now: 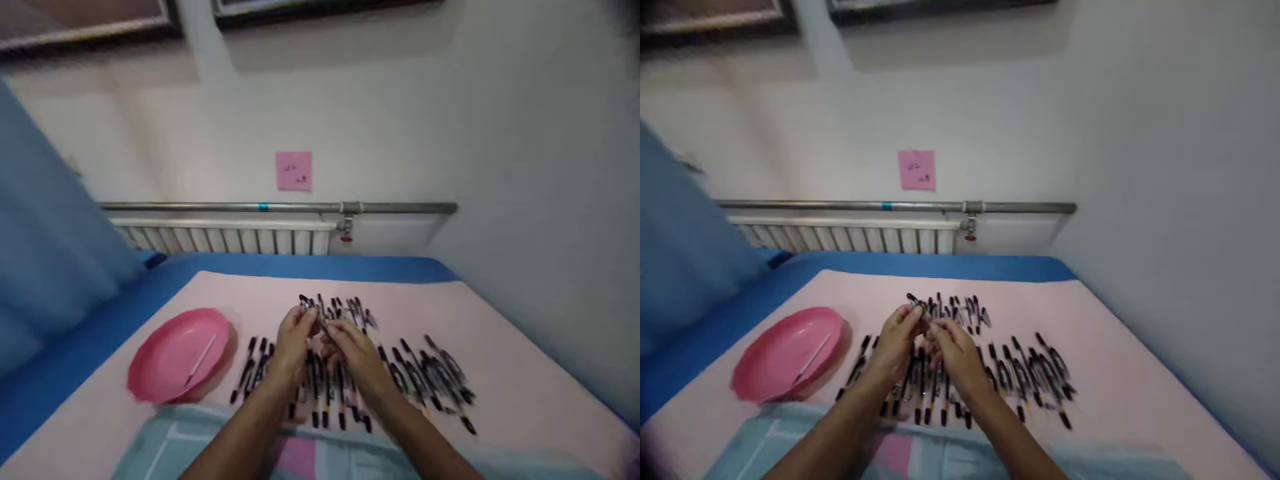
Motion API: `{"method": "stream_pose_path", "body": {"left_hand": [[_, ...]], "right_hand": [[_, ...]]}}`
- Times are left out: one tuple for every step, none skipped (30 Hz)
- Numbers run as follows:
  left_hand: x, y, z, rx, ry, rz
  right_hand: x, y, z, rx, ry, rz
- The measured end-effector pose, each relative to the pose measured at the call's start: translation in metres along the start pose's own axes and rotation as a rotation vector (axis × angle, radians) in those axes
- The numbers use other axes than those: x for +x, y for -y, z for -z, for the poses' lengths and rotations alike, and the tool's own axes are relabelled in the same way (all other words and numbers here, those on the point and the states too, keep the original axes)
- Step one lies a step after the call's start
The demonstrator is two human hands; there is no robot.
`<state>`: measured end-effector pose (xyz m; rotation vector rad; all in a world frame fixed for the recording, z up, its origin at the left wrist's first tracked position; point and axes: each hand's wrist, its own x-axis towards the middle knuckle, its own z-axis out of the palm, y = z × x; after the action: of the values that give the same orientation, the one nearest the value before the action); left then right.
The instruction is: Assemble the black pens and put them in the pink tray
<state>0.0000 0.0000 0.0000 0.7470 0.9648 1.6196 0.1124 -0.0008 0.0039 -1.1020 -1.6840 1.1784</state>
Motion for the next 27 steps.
{"method": "stream_pose_path", "body": {"left_hand": [[0.0, -0.01, -0.002, -0.033, -0.038, -0.033], [0.0, -0.02, -0.004, -0.057, -0.07, -0.068], [0.0, -0.029, -0.005, -0.071, -0.095, -0.105], [0.0, -0.036, -0.006, -0.076, -0.115, -0.138], [0.0, -0.043, -0.006, -0.07, -0.124, -0.167], [-0.001, -0.048, -0.006, -0.055, -0.128, -0.196], [-0.002, -0.053, -0.005, -0.033, -0.124, -0.224], [-0.004, -0.057, -0.002, -0.008, -0.121, -0.251], [-0.006, -0.062, 0.002, 0.018, -0.123, -0.276], [-0.008, -0.067, 0.008, 0.05, -0.135, -0.302], [-0.011, -0.074, 0.016, 0.093, -0.162, -0.331], [-0.013, -0.081, 0.027, 0.159, -0.199, -0.363], [-0.016, -0.09, 0.041, 0.247, -0.243, -0.403], [-0.017, -0.098, 0.056, 0.36, -0.274, -0.437], [-0.019, -0.107, 0.073, 0.498, -0.283, -0.432], [-0.02, -0.115, 0.09, 0.661, -0.312, -0.409], [-0.021, -0.121, 0.108, 0.847, -0.355, -0.378], [-0.021, -0.125, 0.125, 1.041, -0.405, -0.341], [-0.021, -0.127, 0.14, 1.226, -0.446, -0.291], [-0.02, -0.126, 0.153, 1.374, -0.483, -0.237], [-0.019, -0.124, 0.164, 1.499, -0.486, -0.176], [-0.018, -0.12, 0.173, 1.6, -0.488, -0.135], [-0.018, -0.116, 0.179, 1.689, -0.48, -0.086], [-0.018, -0.112, 0.183, 1.767, -0.473, -0.035], [-0.018, -0.108, 0.185, 1.828, -0.473, 0.009], [-0.018, -0.105, 0.185, 1.874, -0.476, 0.046], [-0.019, -0.103, 0.183, 1.912, -0.49, 0.071]], "right_hand": [[-0.006, 0.007, 0.004, -0.057, -0.019, 0.064], [-0.011, 0.013, 0.009, -0.124, -0.052, 0.126], [-0.017, 0.018, 0.012, -0.193, -0.08, 0.185], [-0.024, 0.02, 0.014, -0.25, -0.087, 0.23], [-0.033, 0.02, 0.016, -0.302, -0.075, 0.261], [-0.042, 0.018, 0.016, -0.344, -0.041, 0.277], [-0.051, 0.013, 0.016, -0.377, -0.01, 0.278], [-0.059, 0.007, 0.016, -0.392, -0.027, 0.289], [-0.066, 0.001, 0.017, -0.396, -0.051, 0.305], [-0.071, -0.006, 0.018, -0.414, -0.091, 0.335], [-0.074, -0.012, 0.02, -0.439, -0.125, 0.367], [-0.075, -0.016, 0.022, -0.464, -0.122, 0.381], [-0.075, -0.019, 0.025, -0.481, -0.114, 0.385], [-0.074, -0.02, 0.027, -0.491, -0.112, 0.378], [-0.073, -0.02, 0.029, -0.493, -0.108, 0.373], [-0.073, -0.019, 0.029, -0.489, -0.095, 0.379], [-0.073, -0.017, 0.029, -0.484, -0.073, 0.386], [-0.074, -0.016, 0.028, -0.48, -0.04, 0.391], [-0.075, -0.015, 0.026, -0.475, -0.002, 0.397], [-0.077, -0.014, 0.025, -0.473, 0.032, 0.402], [-0.078, -0.013, 0.024, -0.474, 0.056, 0.408], [-0.08, -0.013, 0.024, -0.478, 0.069, 0.41], [-0.081, -0.013, 0.025, -0.481, 0.075, 0.411], [-0.081, -0.013, 0.026, -0.483, 0.074, 0.41], [-0.082, -0.013, 0.028, -0.484, 0.069, 0.407], [-0.082, -0.014, 0.03, -0.483, 0.063, 0.406], [-0.082, -0.014, 0.032, -0.481, 0.056, 0.406]]}}
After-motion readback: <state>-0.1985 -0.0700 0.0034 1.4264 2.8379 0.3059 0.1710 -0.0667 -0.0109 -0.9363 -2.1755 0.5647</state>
